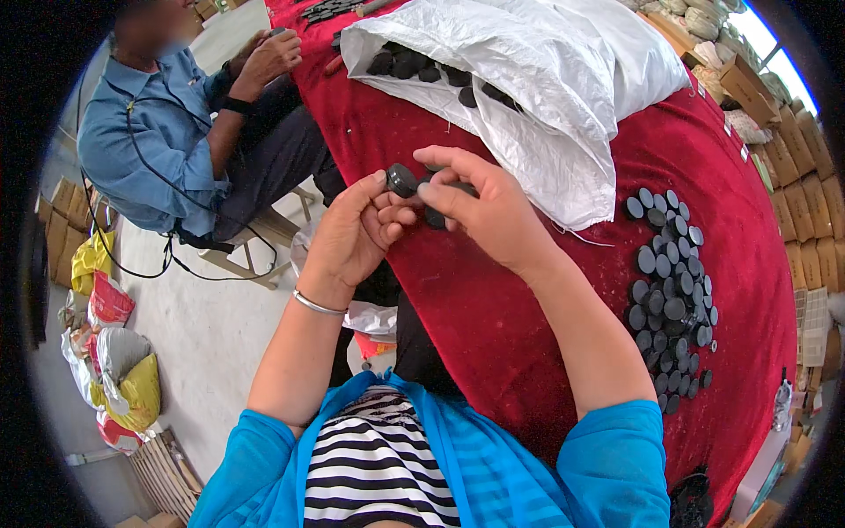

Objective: Fitting together small black circular plastic components at a workshop table.

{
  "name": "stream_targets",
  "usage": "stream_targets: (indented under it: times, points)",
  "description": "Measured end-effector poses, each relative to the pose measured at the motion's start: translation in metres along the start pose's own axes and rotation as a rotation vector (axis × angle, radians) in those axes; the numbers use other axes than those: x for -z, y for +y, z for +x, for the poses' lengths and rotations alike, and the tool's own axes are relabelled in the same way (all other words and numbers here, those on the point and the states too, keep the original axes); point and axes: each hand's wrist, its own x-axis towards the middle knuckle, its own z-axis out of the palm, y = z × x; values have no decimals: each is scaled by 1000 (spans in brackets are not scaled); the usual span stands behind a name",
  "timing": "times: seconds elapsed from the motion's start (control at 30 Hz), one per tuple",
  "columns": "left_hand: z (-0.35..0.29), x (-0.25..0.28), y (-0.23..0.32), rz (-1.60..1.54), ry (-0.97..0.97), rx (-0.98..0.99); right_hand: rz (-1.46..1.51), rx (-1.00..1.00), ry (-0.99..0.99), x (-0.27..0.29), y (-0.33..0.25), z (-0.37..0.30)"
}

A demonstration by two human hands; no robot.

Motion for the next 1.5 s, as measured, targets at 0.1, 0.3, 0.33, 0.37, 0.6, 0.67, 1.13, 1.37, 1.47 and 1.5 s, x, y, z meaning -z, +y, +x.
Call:
stream_targets:
  times: [0.1,0.3,0.33,0.37,0.6,0.67,1.13,1.37,1.47,1.5]
  points:
    - [-1,0,-2,64,-40,16,-144,61,10,0,2,1]
    - [-8,-10,-4,232,-41,-36,-221,61,20,0,2,1]
    - [-8,-8,-4,230,-38,-37,-244,62,36,0,2,2]
    - [-6,-4,-4,205,-35,-60,-245,61,33,1,4,2]
    - [-5,-1,-6,167,19,-67,-618,269,166,6,15,8]
    - [-6,-1,-8,152,16,-68,-551,268,161,3,15,6]
    - [-10,3,-13,197,-5,-63,7,139,-26,5,20,5]
    - [-14,-3,-17,236,18,-55,-724,565,55,-9,19,0]
    - [-15,-6,-18,226,-11,-36,-670,632,70,-12,19,0]
    - [-16,-7,-19,191,-31,-13,-644,635,62,-12,20,0]
